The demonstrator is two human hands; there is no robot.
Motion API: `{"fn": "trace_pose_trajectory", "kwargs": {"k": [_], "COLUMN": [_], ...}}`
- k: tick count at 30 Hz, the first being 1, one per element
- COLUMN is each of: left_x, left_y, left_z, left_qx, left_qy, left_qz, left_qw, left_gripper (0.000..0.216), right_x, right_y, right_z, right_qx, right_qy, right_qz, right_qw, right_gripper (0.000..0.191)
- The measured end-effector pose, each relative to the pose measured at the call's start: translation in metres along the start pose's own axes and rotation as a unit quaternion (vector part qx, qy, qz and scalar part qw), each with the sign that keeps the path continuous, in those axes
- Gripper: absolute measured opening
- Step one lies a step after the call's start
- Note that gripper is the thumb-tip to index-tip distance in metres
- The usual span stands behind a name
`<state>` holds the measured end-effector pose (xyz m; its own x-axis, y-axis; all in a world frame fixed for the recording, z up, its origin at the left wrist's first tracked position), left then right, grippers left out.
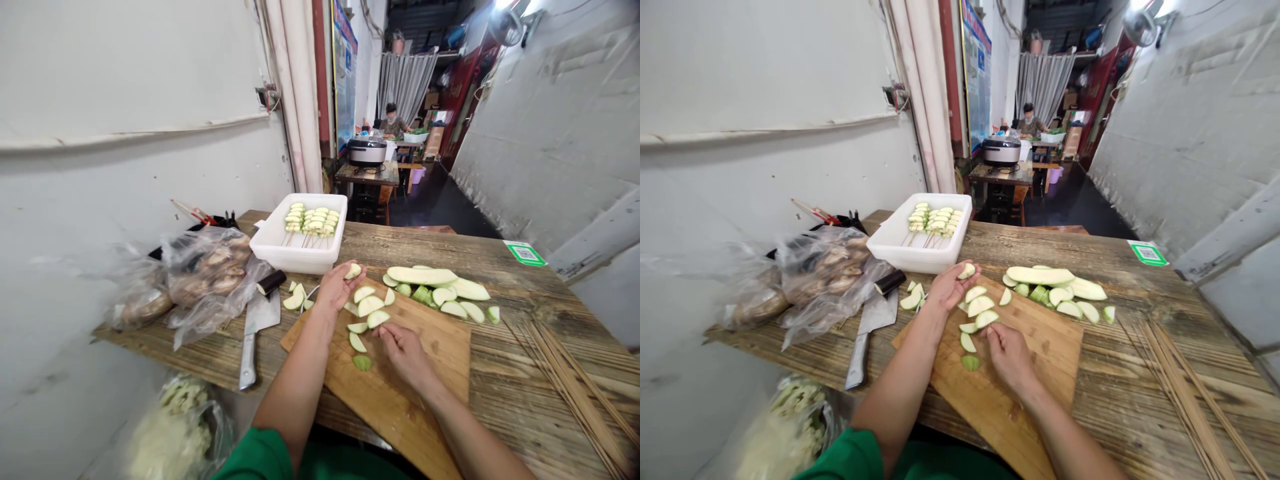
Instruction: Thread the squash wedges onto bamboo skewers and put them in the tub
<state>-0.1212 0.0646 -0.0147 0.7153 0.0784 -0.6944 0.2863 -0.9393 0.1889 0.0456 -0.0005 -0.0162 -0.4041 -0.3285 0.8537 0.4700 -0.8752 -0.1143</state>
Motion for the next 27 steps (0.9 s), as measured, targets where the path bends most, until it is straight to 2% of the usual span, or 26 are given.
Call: {"fn": "trace_pose_trajectory", "kwargs": {"k": [10, 23, 27], "left_x": [0.004, 0.011, 0.009], "left_y": [0.002, 0.008, 0.008], "left_z": [-0.004, -0.013, -0.012], "left_qx": [0.021, 0.049, 0.040], "left_qy": [-0.024, -0.037, -0.023], "left_qz": [-0.002, 0.021, 0.023], "left_qw": [0.999, 0.998, 0.999], "left_gripper": [0.013, 0.010, 0.011], "right_x": [-0.001, -0.002, -0.002], "right_y": [0.001, 0.000, 0.001], "right_z": [0.002, 0.002, 0.002], "right_qx": [-0.017, -0.028, -0.028], "right_qy": [0.013, 0.027, 0.041], "right_qz": [-0.024, -0.013, -0.008], "right_qw": [0.999, 0.999, 0.999], "right_gripper": [0.028, 0.028, 0.028]}}
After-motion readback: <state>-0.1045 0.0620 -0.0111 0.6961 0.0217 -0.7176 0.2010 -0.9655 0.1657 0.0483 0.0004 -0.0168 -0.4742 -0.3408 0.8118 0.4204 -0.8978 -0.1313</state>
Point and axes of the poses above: each hand's wrist, its own y-axis away from the middle knuckle, its own z-axis out of the back of the hand, x = y × z, the point moved 4 cm from there along -y, towards the middle knuckle, and after that the axes turned 2 degrees about -z, right-handed, at the moved point
